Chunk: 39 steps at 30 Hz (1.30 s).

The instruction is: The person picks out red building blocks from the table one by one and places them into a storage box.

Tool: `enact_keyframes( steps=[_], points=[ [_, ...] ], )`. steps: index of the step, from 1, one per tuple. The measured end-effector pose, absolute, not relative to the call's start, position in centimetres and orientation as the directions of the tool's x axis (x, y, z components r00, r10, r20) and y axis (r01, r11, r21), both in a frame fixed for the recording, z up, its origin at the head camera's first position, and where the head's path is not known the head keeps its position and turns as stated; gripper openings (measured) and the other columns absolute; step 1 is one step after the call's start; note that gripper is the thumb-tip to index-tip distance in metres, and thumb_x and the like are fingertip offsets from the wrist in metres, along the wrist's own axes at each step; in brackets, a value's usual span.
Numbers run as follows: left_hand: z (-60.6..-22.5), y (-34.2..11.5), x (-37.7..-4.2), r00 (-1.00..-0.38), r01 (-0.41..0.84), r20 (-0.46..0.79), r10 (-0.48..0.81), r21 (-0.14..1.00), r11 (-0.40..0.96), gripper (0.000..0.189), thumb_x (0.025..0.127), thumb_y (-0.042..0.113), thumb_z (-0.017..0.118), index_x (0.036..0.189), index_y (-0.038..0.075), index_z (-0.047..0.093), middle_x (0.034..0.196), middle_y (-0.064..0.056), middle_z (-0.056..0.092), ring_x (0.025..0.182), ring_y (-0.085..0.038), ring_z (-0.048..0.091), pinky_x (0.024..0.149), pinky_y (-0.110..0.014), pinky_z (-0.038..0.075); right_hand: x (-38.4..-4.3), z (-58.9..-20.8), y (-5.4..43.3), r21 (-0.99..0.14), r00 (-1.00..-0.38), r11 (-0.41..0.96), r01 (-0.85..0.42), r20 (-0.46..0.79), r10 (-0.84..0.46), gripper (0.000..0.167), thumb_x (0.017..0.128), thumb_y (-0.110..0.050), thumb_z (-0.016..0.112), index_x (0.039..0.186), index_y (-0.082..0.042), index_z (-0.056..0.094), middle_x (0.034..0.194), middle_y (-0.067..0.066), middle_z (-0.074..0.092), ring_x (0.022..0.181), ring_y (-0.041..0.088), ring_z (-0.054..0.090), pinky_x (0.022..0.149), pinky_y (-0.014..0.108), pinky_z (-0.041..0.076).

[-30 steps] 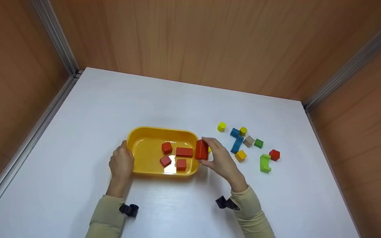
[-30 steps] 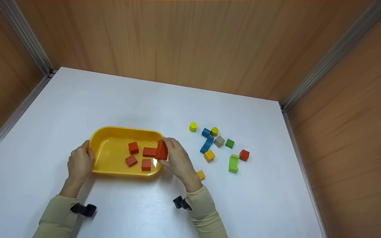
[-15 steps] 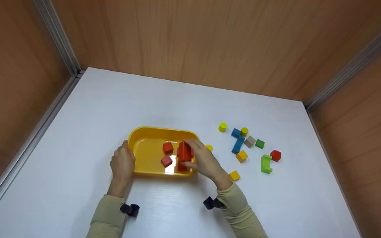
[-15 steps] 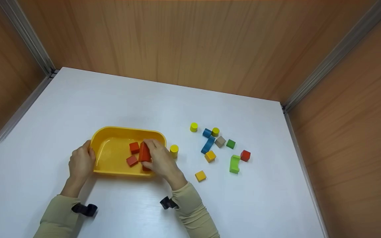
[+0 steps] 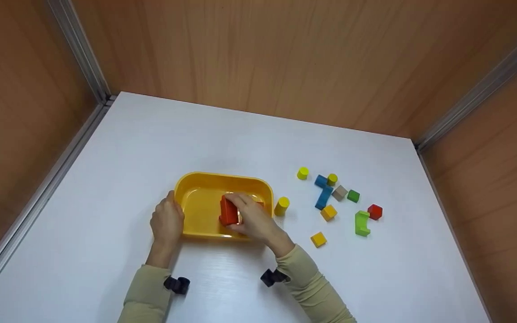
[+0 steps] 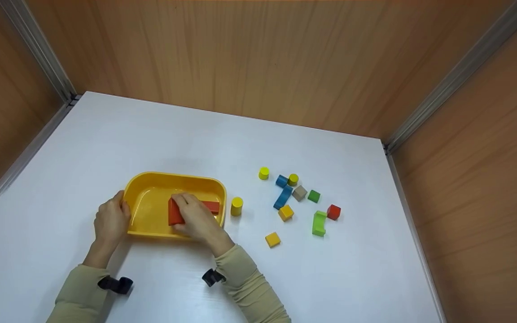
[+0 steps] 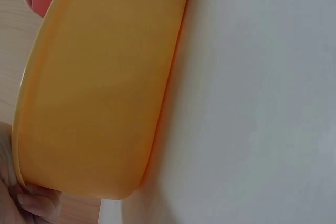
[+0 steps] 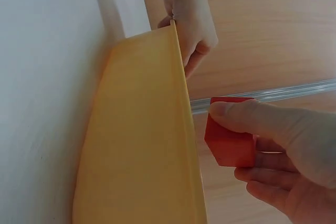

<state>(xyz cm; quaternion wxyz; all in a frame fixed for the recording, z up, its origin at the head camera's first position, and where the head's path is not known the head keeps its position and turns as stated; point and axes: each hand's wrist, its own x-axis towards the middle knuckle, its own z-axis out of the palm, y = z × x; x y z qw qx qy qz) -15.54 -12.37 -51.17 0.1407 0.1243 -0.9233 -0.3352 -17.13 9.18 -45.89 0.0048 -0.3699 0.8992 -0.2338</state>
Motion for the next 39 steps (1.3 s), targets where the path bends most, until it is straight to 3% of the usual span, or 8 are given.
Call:
enact_keyframes(
  steps=[16, 22, 39],
  points=[
    [-51.3, -12.3, -15.5, -0.923, -0.106, 0.212, -0.32, 0.661, 0.743, 0.034, 0.084, -0.004, 0.043, 0.118, -0.011, 0.048, 0.081, -0.023, 0.058, 0.057, -0.029, 0.054, 0.048, -0.043, 0.046, -18.4, -47.7, 5.8, -0.343, -0.655, 0.592, -0.729, 0.099, -0.749, 0.062, 0.074, -0.022, 0.071, 0.126, -0.004, 0.044, 0.121, 0.008, 0.047, 0.108, 0.016, 0.045, 0.089, 0.025, 0.04],
    [-51.2, -12.4, -15.5, -0.929, -0.134, 0.174, -0.325, 0.662, 0.737, 0.037, 0.085, -0.003, 0.043, 0.121, -0.011, 0.045, 0.093, -0.028, 0.058, 0.067, -0.033, 0.058, 0.056, -0.046, 0.048, -18.7, -48.4, 5.1, -0.333, -0.649, 0.602, -0.726, 0.042, -0.76, 0.061, 0.075, -0.022, 0.071, 0.127, -0.005, 0.044, 0.121, 0.008, 0.048, 0.106, 0.016, 0.047, 0.09, 0.025, 0.039],
    [-51.3, -12.4, -15.5, -0.924, -0.127, 0.203, -0.325, 0.64, 0.758, 0.034, 0.086, -0.001, 0.044, 0.118, -0.01, 0.048, 0.092, -0.029, 0.058, 0.071, -0.042, 0.059, 0.055, -0.05, 0.047, -19.3, -49.6, 3.9, -0.235, -0.626, 0.62, -0.749, -0.059, -0.778, 0.057, 0.074, -0.026, 0.071, 0.122, -0.005, 0.049, 0.115, 0.007, 0.052, 0.102, 0.015, 0.049, 0.09, 0.021, 0.037]
  ],
)
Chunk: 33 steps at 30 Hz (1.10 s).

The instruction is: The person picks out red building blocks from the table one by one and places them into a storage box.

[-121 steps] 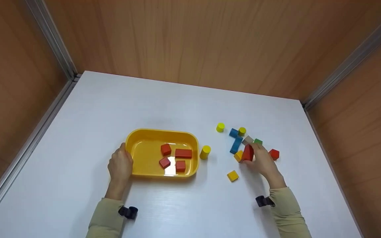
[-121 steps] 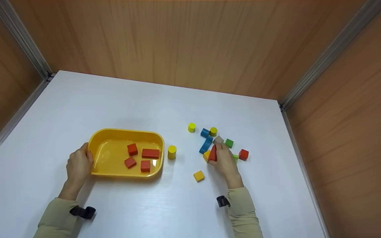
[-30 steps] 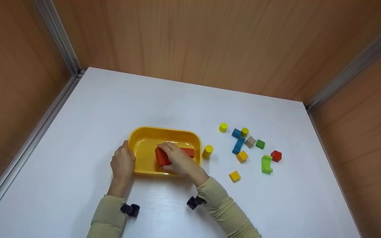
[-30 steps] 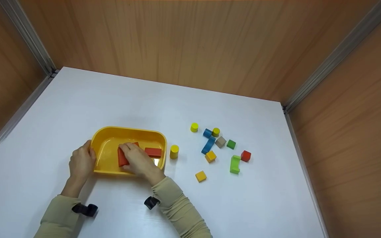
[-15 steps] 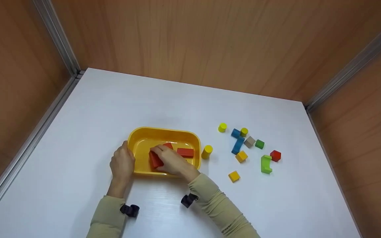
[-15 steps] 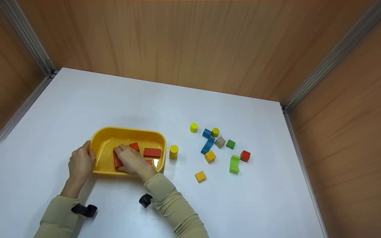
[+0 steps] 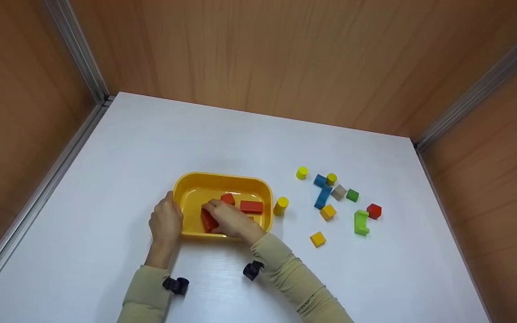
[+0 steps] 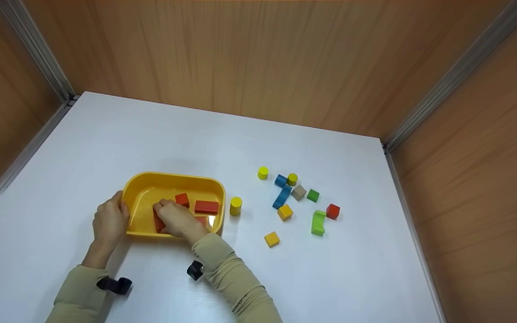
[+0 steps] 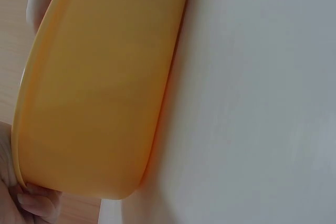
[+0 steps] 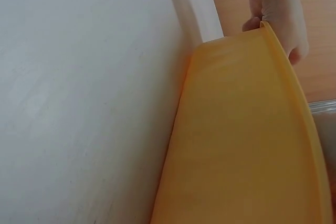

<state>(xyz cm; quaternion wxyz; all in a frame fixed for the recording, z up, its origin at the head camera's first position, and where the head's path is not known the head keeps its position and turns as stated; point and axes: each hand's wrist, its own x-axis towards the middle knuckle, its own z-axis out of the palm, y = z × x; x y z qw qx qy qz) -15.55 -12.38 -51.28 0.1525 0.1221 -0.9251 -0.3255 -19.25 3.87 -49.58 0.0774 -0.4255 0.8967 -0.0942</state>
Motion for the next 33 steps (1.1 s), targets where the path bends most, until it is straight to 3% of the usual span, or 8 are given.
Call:
enact_keyframes(
  steps=[7, 16, 26, 33],
  points=[
    [-51.2, -12.4, -15.6, -0.929, -0.105, 0.207, -0.307, 0.649, 0.754, 0.034, 0.086, -0.004, 0.043, 0.118, -0.013, 0.046, 0.091, -0.031, 0.058, 0.061, -0.035, 0.06, 0.047, -0.043, 0.048, -19.5, -50.2, 3.5, -0.119, -0.597, 0.597, -0.793, -0.041, -0.801, 0.054, 0.072, -0.023, 0.073, 0.118, -0.005, 0.051, 0.109, 0.006, 0.054, 0.098, 0.015, 0.051, 0.086, 0.02, 0.04],
    [-51.1, -12.3, -15.6, -0.928, -0.133, 0.186, -0.322, 0.643, 0.754, 0.034, 0.087, -0.002, 0.043, 0.119, -0.011, 0.046, 0.093, -0.029, 0.058, 0.071, -0.039, 0.06, 0.054, -0.047, 0.048, -19.5, -50.1, 3.3, -0.144, -0.591, 0.591, -0.793, -0.049, -0.805, 0.049, 0.073, -0.019, 0.072, 0.116, -0.005, 0.052, 0.106, 0.005, 0.054, 0.093, 0.014, 0.051, 0.086, 0.019, 0.04],
    [-51.1, -12.3, -15.6, -0.927, -0.128, 0.195, -0.322, 0.641, 0.757, 0.033, 0.087, -0.003, 0.043, 0.118, -0.012, 0.048, 0.092, -0.029, 0.058, 0.069, -0.038, 0.06, 0.052, -0.047, 0.048, -19.3, -49.7, 3.7, -0.152, -0.611, 0.618, -0.772, -0.09, -0.786, 0.061, 0.073, -0.023, 0.073, 0.126, -0.005, 0.047, 0.121, 0.008, 0.049, 0.11, 0.017, 0.047, 0.094, 0.023, 0.035],
    [-51.1, -12.3, -15.6, -0.923, -0.119, 0.209, -0.323, 0.643, 0.756, 0.032, 0.087, -0.003, 0.043, 0.118, -0.012, 0.048, 0.091, -0.029, 0.059, 0.069, -0.038, 0.061, 0.051, -0.046, 0.048, -19.0, -49.2, 4.7, -0.186, -0.609, 0.605, -0.774, -0.039, -0.792, 0.058, 0.075, -0.024, 0.071, 0.125, -0.004, 0.048, 0.12, 0.009, 0.05, 0.109, 0.018, 0.048, 0.093, 0.025, 0.036]
  ],
)
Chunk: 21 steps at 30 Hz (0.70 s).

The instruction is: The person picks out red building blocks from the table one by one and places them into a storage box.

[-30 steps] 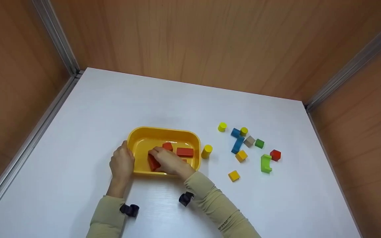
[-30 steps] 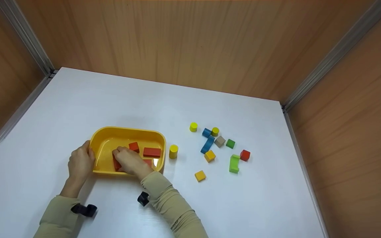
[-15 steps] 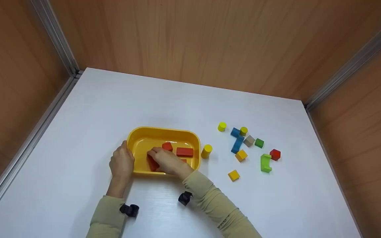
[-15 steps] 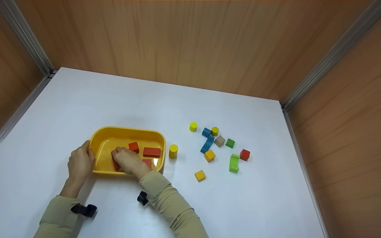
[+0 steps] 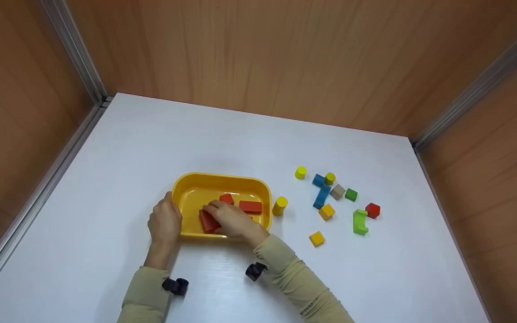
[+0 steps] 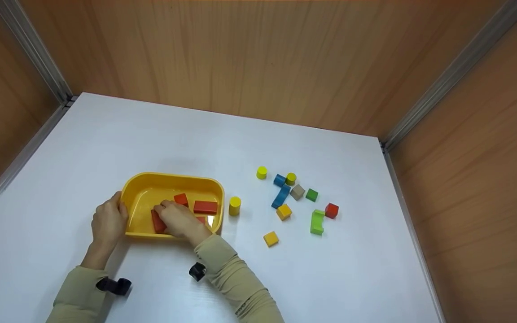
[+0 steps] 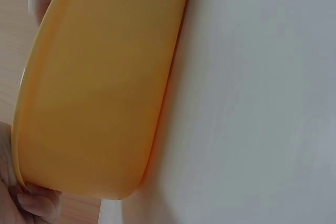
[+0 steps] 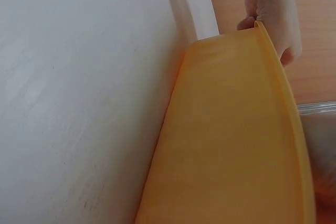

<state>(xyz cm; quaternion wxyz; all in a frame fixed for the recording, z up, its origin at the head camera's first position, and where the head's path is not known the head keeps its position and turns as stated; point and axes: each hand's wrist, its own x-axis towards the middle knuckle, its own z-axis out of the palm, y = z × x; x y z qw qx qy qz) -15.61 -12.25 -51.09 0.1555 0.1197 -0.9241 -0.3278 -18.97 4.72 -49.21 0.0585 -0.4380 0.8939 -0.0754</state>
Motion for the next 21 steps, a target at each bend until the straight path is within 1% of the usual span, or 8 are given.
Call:
enact_keyframes(
  steps=[5, 10, 13, 18, 21],
  points=[
    [-51.1, -12.3, -15.5, -0.919, -0.088, 0.24, -0.312, 0.647, 0.757, 0.032, 0.085, -0.006, 0.043, 0.116, -0.014, 0.048, 0.088, -0.03, 0.058, 0.063, -0.037, 0.06, 0.046, -0.044, 0.047, -18.7, -48.8, 5.8, -0.247, -0.628, 0.607, -0.755, 0.008, -0.778, 0.053, 0.077, -0.025, 0.068, 0.123, -0.006, 0.05, 0.118, 0.007, 0.051, 0.104, 0.017, 0.049, 0.092, 0.025, 0.037],
    [-51.0, -12.2, -15.5, -0.92, -0.113, 0.217, -0.327, 0.652, 0.75, 0.033, 0.086, -0.004, 0.043, 0.117, -0.013, 0.047, 0.092, -0.031, 0.058, 0.067, -0.039, 0.06, 0.049, -0.047, 0.047, -18.5, -48.3, 6.8, -0.272, -0.667, 0.632, -0.726, 0.054, -0.743, 0.05, 0.08, -0.026, 0.065, 0.123, -0.006, 0.05, 0.118, 0.008, 0.051, 0.105, 0.018, 0.05, 0.093, 0.027, 0.037],
    [-51.0, -12.2, -15.6, -0.921, -0.122, 0.205, -0.331, 0.655, 0.746, 0.033, 0.086, -0.003, 0.043, 0.118, -0.012, 0.047, 0.094, -0.031, 0.058, 0.07, -0.04, 0.06, 0.052, -0.048, 0.047, -18.3, -48.0, 7.4, -0.294, -0.682, 0.63, -0.719, 0.118, -0.722, 0.045, 0.081, -0.023, 0.065, 0.12, -0.005, 0.052, 0.114, 0.008, 0.053, 0.102, 0.018, 0.051, 0.092, 0.026, 0.038],
    [-51.1, -12.3, -15.6, -0.922, -0.123, 0.203, -0.33, 0.654, 0.746, 0.033, 0.086, -0.004, 0.042, 0.118, -0.011, 0.048, 0.09, -0.03, 0.058, 0.065, -0.036, 0.059, 0.049, -0.047, 0.046, -18.0, -47.8, 8.3, -0.346, -0.692, 0.605, -0.717, 0.252, -0.677, 0.031, 0.081, -0.017, 0.064, 0.109, -0.004, 0.057, 0.101, 0.005, 0.055, 0.093, 0.016, 0.053, 0.085, 0.023, 0.042],
    [-51.1, -12.3, -15.6, -0.921, -0.125, 0.205, -0.332, 0.651, 0.749, 0.033, 0.086, -0.004, 0.042, 0.117, -0.011, 0.048, 0.089, -0.029, 0.058, 0.065, -0.037, 0.059, 0.049, -0.047, 0.046, -17.7, -47.7, 8.9, -0.377, -0.703, 0.597, -0.708, 0.304, -0.643, 0.028, 0.08, -0.013, 0.065, 0.106, -0.004, 0.059, 0.1, 0.005, 0.056, 0.09, 0.016, 0.053, 0.08, 0.022, 0.044]
  ],
)
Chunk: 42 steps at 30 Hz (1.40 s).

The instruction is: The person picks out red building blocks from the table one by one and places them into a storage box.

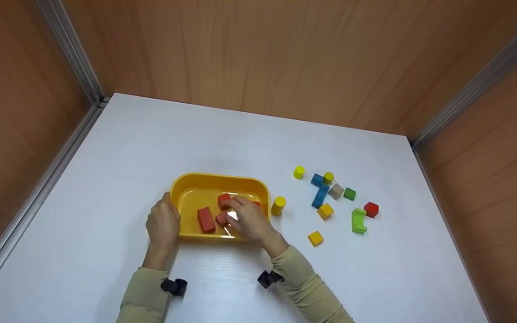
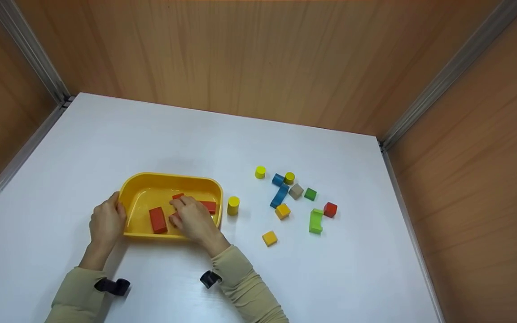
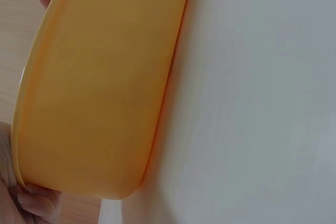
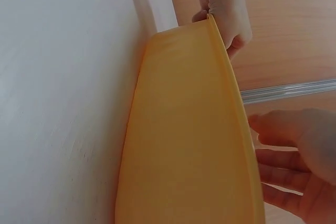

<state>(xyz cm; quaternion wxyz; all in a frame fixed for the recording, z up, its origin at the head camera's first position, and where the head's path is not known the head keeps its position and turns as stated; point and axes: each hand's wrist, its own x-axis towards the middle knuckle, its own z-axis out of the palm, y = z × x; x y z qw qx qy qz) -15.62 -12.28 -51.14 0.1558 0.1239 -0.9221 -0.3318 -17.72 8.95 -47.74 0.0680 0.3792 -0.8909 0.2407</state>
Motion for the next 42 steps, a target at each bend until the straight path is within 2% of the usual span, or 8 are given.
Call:
enact_keyframes(
  steps=[6, 13, 20, 28, 33, 36, 42],
  points=[
    [-51.2, -12.3, -15.6, -0.92, -0.126, 0.207, -0.334, 0.649, 0.75, 0.032, 0.086, -0.003, 0.042, 0.117, -0.011, 0.048, 0.09, -0.029, 0.058, 0.067, -0.039, 0.059, 0.05, -0.048, 0.046, -17.2, -47.3, 10.3, -0.422, -0.741, 0.609, -0.672, 0.383, -0.552, 0.025, 0.08, -0.011, 0.065, 0.104, -0.005, 0.061, 0.098, 0.005, 0.059, 0.086, 0.015, 0.056, 0.075, 0.019, 0.046],
    [-51.1, -12.4, -15.5, -0.922, -0.109, 0.215, -0.322, 0.654, 0.749, 0.034, 0.087, -0.003, 0.043, 0.119, -0.012, 0.047, 0.092, -0.029, 0.058, 0.067, -0.035, 0.059, 0.055, -0.048, 0.048, -17.0, -47.1, 12.3, -0.421, -0.731, 0.606, -0.674, 0.497, -0.467, 0.02, 0.078, -0.008, 0.067, 0.097, -0.003, 0.063, 0.09, 0.004, 0.06, 0.082, 0.014, 0.057, 0.075, 0.019, 0.047],
    [-51.0, -12.3, -15.6, -0.927, -0.154, 0.168, -0.336, 0.647, 0.747, 0.034, 0.088, -0.001, 0.043, 0.12, -0.011, 0.046, 0.101, -0.03, 0.056, 0.077, -0.041, 0.059, 0.062, -0.05, 0.048, -16.8, -46.9, 14.5, -0.434, -0.776, 0.663, -0.61, 0.494, -0.392, 0.02, 0.079, -0.007, 0.066, 0.098, -0.003, 0.063, 0.09, 0.005, 0.06, 0.081, 0.012, 0.057, 0.073, 0.02, 0.048],
    [-50.9, -12.3, -15.6, -0.929, -0.169, 0.148, -0.339, 0.646, 0.744, 0.034, 0.088, -0.001, 0.044, 0.121, -0.011, 0.045, 0.1, -0.029, 0.057, 0.078, -0.039, 0.06, 0.063, -0.048, 0.049, -17.2, -47.1, 17.2, -0.473, -0.807, 0.683, -0.557, 0.5, -0.313, 0.019, 0.079, -0.004, 0.064, 0.097, -0.001, 0.062, 0.086, 0.006, 0.059, 0.074, 0.017, 0.057, 0.067, 0.026, 0.05],
    [-50.8, -12.3, -15.7, -0.935, -0.195, 0.109, -0.338, 0.638, 0.745, 0.036, 0.088, 0.0, 0.044, 0.123, -0.01, 0.043, 0.101, -0.029, 0.056, 0.077, -0.038, 0.06, 0.065, -0.048, 0.049, -17.3, -47.3, 18.7, -0.476, -0.833, 0.723, -0.501, 0.492, -0.253, 0.018, 0.078, -0.004, 0.065, 0.096, -0.002, 0.062, 0.086, 0.006, 0.061, 0.072, 0.018, 0.055, 0.065, 0.026, 0.049],
    [-50.8, -12.3, -15.7, -0.937, -0.202, 0.096, -0.336, 0.635, 0.745, 0.037, 0.088, 0.001, 0.044, 0.124, -0.009, 0.043, 0.102, -0.029, 0.056, 0.075, -0.037, 0.06, 0.065, -0.047, 0.049, -17.4, -47.4, 19.7, -0.487, -0.854, 0.746, -0.454, 0.475, -0.21, 0.018, 0.079, -0.006, 0.064, 0.097, -0.002, 0.062, 0.086, 0.006, 0.061, 0.072, 0.02, 0.056, 0.064, 0.026, 0.049],
    [-50.8, -12.3, -15.6, -0.934, -0.178, 0.131, -0.332, 0.635, 0.752, 0.035, 0.088, -0.001, 0.043, 0.122, -0.011, 0.044, 0.101, -0.03, 0.056, 0.076, -0.039, 0.06, 0.06, -0.048, 0.049, -17.6, -47.7, 21.8, -0.521, -0.884, 0.769, -0.369, 0.452, -0.118, 0.019, 0.079, -0.006, 0.064, 0.097, -0.001, 0.062, 0.086, 0.008, 0.061, 0.072, 0.023, 0.056, 0.064, 0.033, 0.049]
  ],
)
